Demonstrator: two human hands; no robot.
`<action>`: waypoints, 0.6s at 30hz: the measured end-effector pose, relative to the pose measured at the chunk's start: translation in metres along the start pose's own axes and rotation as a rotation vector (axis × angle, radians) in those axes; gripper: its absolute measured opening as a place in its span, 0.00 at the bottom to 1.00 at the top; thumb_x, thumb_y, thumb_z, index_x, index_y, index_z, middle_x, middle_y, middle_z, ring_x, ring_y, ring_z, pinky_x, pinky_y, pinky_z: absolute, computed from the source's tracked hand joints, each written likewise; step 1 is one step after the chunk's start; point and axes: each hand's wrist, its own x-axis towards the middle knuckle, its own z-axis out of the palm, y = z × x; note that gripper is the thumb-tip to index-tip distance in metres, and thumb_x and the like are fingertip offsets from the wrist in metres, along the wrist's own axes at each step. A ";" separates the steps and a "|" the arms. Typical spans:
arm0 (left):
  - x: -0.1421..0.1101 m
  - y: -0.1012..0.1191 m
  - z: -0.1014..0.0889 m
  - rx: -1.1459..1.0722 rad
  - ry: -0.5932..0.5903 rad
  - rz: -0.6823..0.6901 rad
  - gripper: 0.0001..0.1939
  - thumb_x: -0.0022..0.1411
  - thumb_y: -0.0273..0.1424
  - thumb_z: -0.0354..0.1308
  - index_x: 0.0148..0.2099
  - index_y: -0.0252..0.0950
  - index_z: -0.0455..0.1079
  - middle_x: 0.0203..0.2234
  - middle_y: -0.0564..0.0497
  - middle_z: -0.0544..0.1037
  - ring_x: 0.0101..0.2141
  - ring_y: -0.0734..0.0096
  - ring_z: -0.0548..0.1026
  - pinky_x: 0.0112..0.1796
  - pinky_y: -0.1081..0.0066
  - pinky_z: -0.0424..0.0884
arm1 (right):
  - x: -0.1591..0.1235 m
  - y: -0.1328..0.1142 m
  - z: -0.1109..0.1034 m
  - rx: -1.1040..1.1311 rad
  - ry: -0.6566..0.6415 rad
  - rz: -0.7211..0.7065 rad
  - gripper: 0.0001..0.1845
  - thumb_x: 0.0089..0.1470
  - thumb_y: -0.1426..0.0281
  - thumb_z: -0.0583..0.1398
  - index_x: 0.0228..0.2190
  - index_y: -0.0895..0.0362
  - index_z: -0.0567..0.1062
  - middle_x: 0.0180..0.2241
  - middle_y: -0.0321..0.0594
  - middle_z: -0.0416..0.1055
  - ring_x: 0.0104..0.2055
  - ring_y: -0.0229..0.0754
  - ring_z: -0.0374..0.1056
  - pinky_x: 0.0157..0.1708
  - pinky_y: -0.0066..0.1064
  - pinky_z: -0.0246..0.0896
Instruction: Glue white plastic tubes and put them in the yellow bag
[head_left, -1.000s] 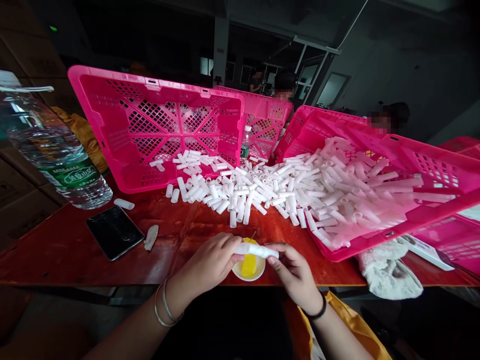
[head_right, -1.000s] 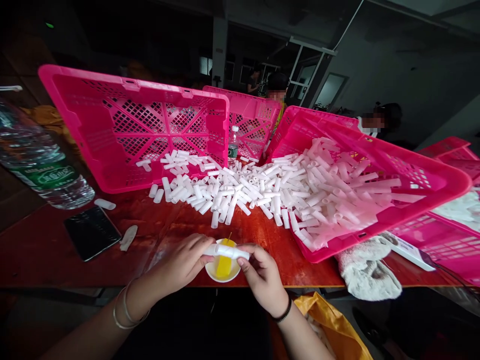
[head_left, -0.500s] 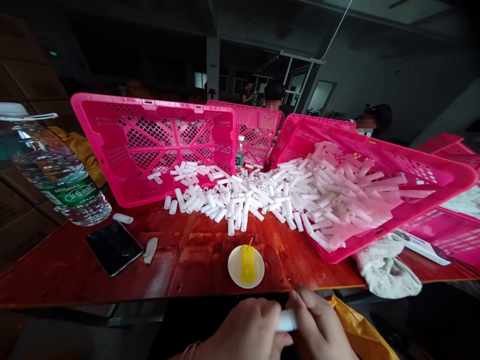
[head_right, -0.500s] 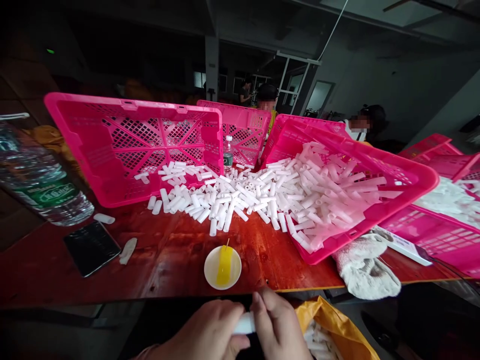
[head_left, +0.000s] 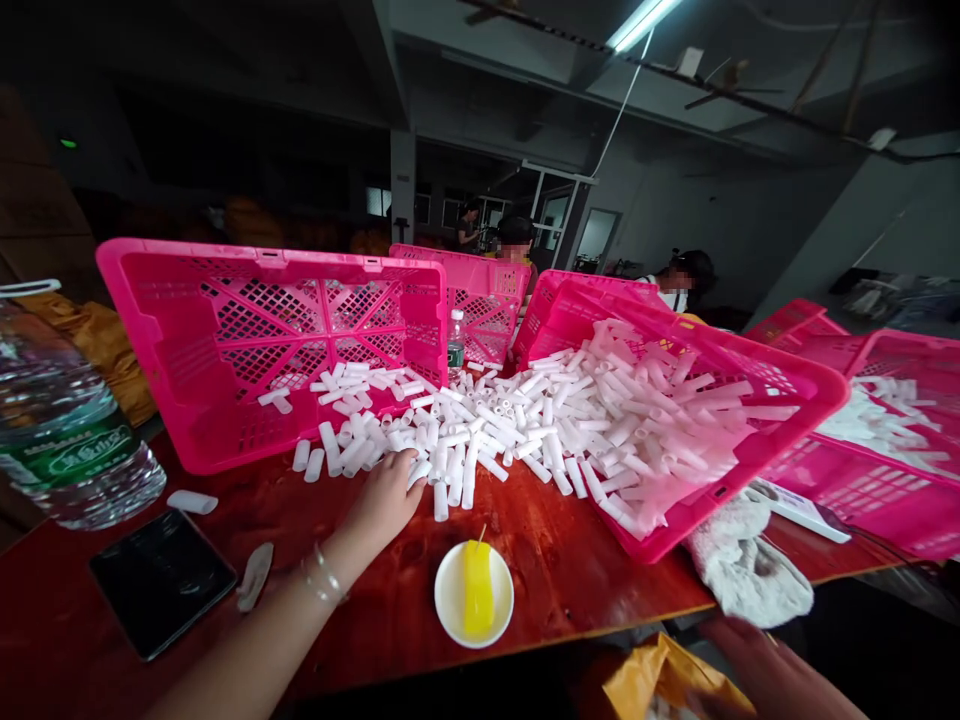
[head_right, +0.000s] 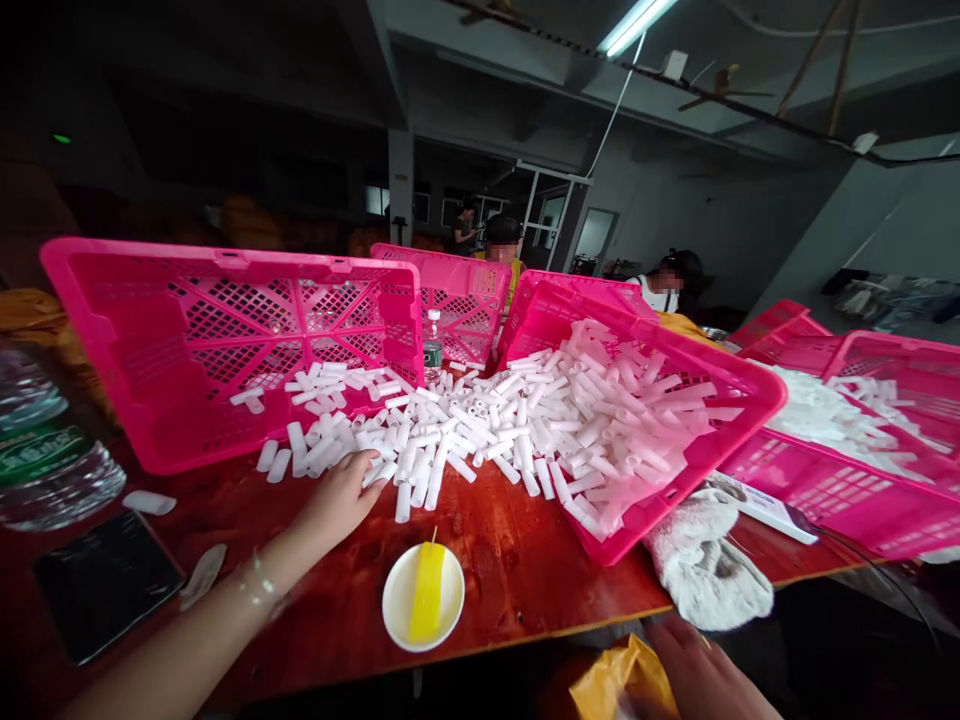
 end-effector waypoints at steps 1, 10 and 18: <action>0.016 -0.010 0.004 0.027 -0.006 0.004 0.15 0.61 0.26 0.54 0.52 0.33 0.64 0.45 0.41 0.73 0.48 0.57 0.71 0.48 0.61 0.67 | 0.027 -0.007 0.007 0.003 -0.017 -0.027 0.18 0.48 0.55 0.61 0.36 0.55 0.78 0.36 0.49 0.77 0.36 0.54 0.75 0.35 0.40 0.71; 0.030 -0.006 0.027 0.039 0.020 0.001 0.22 0.53 0.18 0.53 0.52 0.32 0.64 0.45 0.39 0.72 0.47 0.56 0.72 0.47 0.62 0.68 | 0.232 -0.106 0.096 0.141 -0.002 -0.161 0.07 0.53 0.77 0.57 0.29 0.58 0.75 0.34 0.46 0.74 0.38 0.44 0.71 0.36 0.31 0.64; -0.053 -0.046 0.000 -0.100 -0.199 0.041 0.21 0.58 0.21 0.46 0.52 0.37 0.67 0.47 0.46 0.69 0.49 0.63 0.71 0.52 0.64 0.66 | 0.137 -0.085 0.082 0.508 0.040 -0.028 0.17 0.61 0.58 0.49 0.35 0.57 0.69 0.28 0.41 0.72 0.28 0.40 0.68 0.28 0.30 0.64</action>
